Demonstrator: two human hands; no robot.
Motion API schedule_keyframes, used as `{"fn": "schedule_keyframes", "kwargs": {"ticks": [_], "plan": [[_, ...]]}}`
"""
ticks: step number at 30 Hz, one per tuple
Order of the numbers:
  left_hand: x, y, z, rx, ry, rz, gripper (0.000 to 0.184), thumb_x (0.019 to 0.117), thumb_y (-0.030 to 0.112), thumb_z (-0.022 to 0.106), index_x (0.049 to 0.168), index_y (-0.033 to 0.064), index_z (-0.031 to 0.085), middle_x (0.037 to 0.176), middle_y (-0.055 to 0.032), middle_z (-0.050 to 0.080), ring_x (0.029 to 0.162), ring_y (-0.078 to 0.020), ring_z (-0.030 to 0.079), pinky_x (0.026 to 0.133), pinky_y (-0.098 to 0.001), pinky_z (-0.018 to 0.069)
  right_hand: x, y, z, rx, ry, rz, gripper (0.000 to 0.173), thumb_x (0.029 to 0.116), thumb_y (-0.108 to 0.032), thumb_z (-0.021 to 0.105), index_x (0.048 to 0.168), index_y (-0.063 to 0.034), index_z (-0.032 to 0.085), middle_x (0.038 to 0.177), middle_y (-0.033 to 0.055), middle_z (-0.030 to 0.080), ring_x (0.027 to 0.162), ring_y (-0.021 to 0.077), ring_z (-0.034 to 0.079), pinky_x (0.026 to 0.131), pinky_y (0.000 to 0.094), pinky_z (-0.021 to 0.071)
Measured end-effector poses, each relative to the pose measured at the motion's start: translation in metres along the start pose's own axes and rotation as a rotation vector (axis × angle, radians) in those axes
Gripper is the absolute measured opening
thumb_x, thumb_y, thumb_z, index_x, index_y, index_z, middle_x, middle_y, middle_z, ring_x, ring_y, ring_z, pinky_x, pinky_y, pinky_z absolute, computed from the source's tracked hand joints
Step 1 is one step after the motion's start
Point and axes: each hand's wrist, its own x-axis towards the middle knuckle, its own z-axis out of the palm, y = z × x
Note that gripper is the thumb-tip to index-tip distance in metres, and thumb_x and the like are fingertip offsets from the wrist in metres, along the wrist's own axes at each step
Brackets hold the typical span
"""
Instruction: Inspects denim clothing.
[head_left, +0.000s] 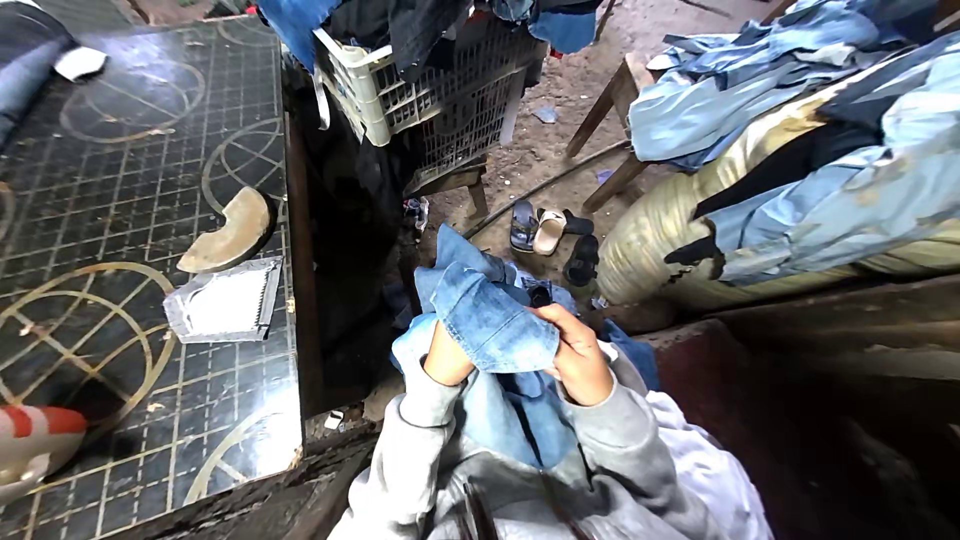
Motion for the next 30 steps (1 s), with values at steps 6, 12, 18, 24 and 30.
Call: {"fn": "schedule_keyframes", "kwargs": {"ticks": [6,12,18,24,30], "plan": [[-0.017,0.012,-0.005,-0.08,0.074,-0.188,0.014,0.0899,-0.004,0.061,0.104,-0.0029,0.061,0.092,0.0085,0.07,0.093,0.0087,0.063,0.088,-0.013,0.0508,0.001,0.002,-0.002,-0.491,-0.014,-0.303,0.032,0.1011,-0.02,0.062,0.118,0.0061,0.069,0.102,0.012,0.074,0.095,0.0018,0.069,0.089,0.0164,0.0547],[-0.017,-0.011,-0.022,-0.262,0.144,-0.402,0.013,0.0888,-0.01,0.053,0.096,-0.0055,0.062,0.082,-0.0009,0.069,0.079,0.0007,0.064,0.077,-0.0154,0.0528,0.006,-0.006,-0.009,-0.745,-0.066,-0.375,0.046,0.1008,-0.039,0.061,0.123,0.0011,0.068,0.101,0.0147,0.075,0.091,0.0125,0.073,0.083,0.0239,0.0584],[-0.019,-0.017,-0.025,-0.347,0.134,-0.417,0.014,0.0894,-0.011,0.052,0.088,-0.0013,0.062,0.074,0.002,0.067,0.071,0.0014,0.064,0.073,-0.0151,0.0534,0.005,-0.003,-0.02,-0.824,-0.086,-0.416,0.043,0.1018,-0.043,0.059,0.125,-0.0084,0.07,0.088,0.0135,0.072,0.076,0.0153,0.068,0.07,0.0247,0.0568],[-0.015,0.004,-0.018,0.128,0.062,-0.283,0.007,0.0854,-0.007,0.064,0.088,-0.013,0.064,0.076,-0.0036,0.067,0.072,0.005,0.059,0.073,-0.0109,0.0483,0.012,0.001,-0.007,-0.834,-0.057,-0.416,0.043,0.1027,-0.04,0.056,0.126,-0.0075,0.071,0.092,0.0147,0.074,0.079,0.0179,0.071,0.072,0.0287,0.0585],[-0.007,0.001,-0.026,0.297,-0.01,-0.306,0.014,0.0895,-0.005,0.06,0.097,-0.0163,0.063,0.086,-0.0105,0.067,0.082,-0.0003,0.06,0.08,-0.0126,0.0472,0.009,0.01,-0.006,-0.752,-0.034,-0.383,0.044,0.1016,-0.041,0.059,0.125,-0.0057,0.071,0.094,0.0142,0.073,0.082,0.0139,0.07,0.076,0.0244,0.057]]}}
